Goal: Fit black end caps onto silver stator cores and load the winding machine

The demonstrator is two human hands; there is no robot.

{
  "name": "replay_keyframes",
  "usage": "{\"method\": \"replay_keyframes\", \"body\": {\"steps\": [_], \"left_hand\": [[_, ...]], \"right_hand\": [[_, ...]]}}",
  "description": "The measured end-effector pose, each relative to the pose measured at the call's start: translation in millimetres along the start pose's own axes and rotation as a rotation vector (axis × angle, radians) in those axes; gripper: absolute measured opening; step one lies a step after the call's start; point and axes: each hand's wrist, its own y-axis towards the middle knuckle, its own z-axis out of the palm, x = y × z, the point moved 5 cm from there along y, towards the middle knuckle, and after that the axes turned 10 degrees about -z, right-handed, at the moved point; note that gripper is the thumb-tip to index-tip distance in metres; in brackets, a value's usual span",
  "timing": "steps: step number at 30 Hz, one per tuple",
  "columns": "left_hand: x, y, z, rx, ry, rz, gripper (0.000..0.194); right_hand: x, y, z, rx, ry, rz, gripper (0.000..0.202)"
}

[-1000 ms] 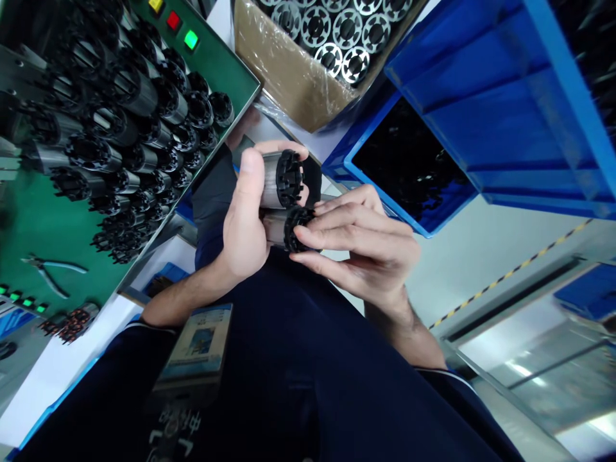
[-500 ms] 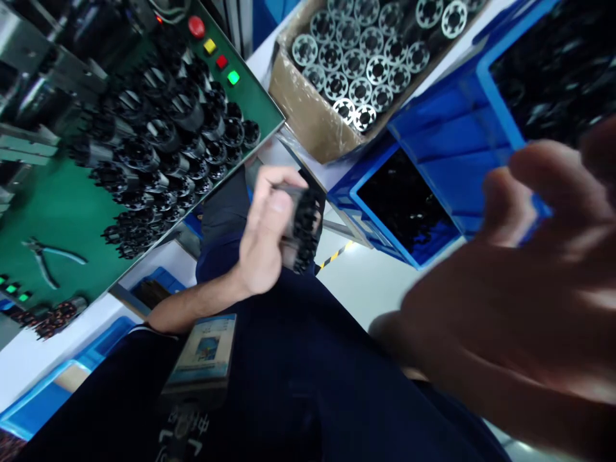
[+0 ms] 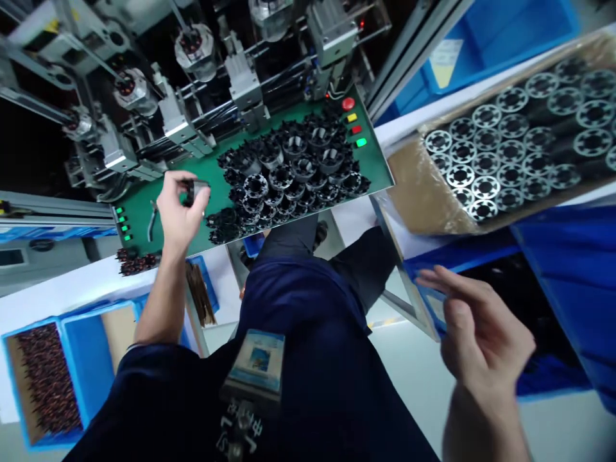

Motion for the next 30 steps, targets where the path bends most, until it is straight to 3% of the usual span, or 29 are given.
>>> {"method": "replay_keyframes", "body": {"steps": [2, 4, 7, 12, 19, 24, 27, 30], "left_hand": [[38.3, 36.2, 0.4, 0.064, 0.229, 0.003, 0.046], [67.6, 60.2, 14.8, 0.204, 0.395, 0.014, 0.050], [87.8, 72.4, 39.2, 0.366, 0.506, 0.062, 0.059], [82.7, 58.2, 53.6, 0.446, 0.470, 0.150, 0.067], [78.5, 30.6, 55.8, 0.482, 0.431, 0.154, 0.067], [76.8, 24.6, 52.1, 0.463, 0.436, 0.128, 0.064], [64.0, 20.6, 33.4, 0.368, 0.406, 0.107, 0.062], [34.3, 2.2, 7.1, 0.134, 0.266, 0.131, 0.059]], "right_hand": [[-1.4, 0.8, -11.0, -0.057, 0.111, -0.052, 0.043], [5.5, 7.2, -18.3, -0.028, 0.106, -0.115, 0.044], [22.9, 18.4, -25.1, 0.084, 0.049, -0.200, 0.045], [29.9, 20.9, -32.4, 0.175, 0.022, -0.167, 0.042], [16.5, 24.3, -23.3, 0.348, 0.022, -0.135, 0.047], [7.6, 31.4, -23.8, 0.474, 0.042, -0.119, 0.043], [-2.4, 29.3, -42.4, 0.488, 0.005, -0.098, 0.043], [-18.1, 25.8, -88.6, 0.352, -0.098, -0.026, 0.032]]}}
